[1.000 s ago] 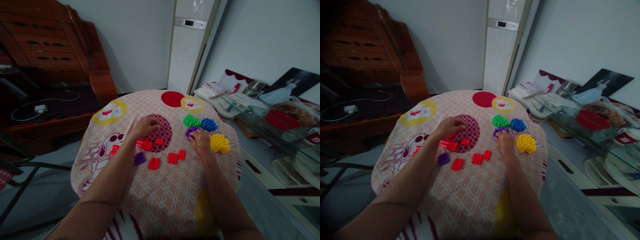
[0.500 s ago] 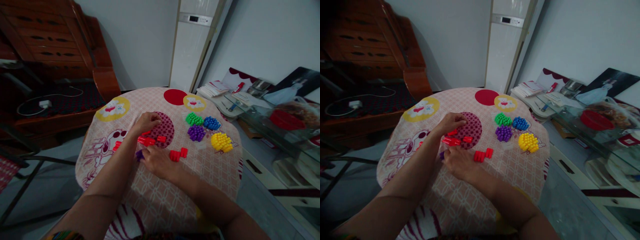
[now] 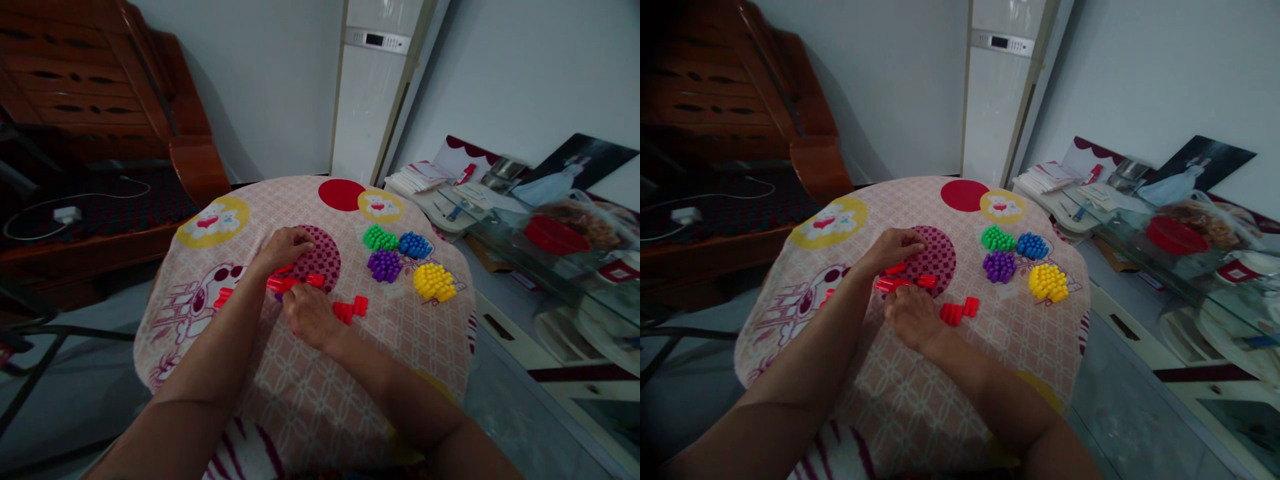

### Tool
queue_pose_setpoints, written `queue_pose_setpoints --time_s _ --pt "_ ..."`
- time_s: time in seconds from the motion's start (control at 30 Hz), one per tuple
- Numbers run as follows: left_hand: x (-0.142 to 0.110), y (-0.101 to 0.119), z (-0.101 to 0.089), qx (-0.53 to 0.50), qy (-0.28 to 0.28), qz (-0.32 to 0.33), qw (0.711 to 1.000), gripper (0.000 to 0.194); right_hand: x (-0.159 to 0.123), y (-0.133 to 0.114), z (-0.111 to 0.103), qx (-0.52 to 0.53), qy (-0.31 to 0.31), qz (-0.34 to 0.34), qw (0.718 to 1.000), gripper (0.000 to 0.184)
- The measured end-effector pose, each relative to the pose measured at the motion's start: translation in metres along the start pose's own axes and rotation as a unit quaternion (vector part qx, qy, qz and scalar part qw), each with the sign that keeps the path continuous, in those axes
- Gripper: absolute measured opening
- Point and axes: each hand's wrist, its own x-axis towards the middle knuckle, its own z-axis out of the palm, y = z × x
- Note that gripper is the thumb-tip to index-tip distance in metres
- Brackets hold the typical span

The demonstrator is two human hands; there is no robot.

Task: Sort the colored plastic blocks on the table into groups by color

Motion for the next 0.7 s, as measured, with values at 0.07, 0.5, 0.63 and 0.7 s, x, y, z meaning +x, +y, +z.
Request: queue_pose_setpoints --time_s 0.07,0.5,0.63,0.7 --pt "0.000 0.000 0.001 0.003 -0.003 0.001 1.000 0.026 0.001 0.006 -0.004 0.034 -0.006 0.022 0.999 0.024" --pt "0.002 -0.003 0.000 0.003 -0.003 -0.009 1.000 0.029 -0.092 0.110 -0.040 0.338 0.284 0.330 0.834 0.032" --pt "0.001 0.006 0.004 0.048 0.001 -0.007 0.999 0.027 -0.125 0.129 -0.037 0.216 0.361 0.405 0.812 0.034" --pt "0.000 0.010 0.008 0.073 0.010 -0.001 0.997 0.028 -0.131 0.136 -0.031 0.150 0.377 0.415 0.814 0.034"
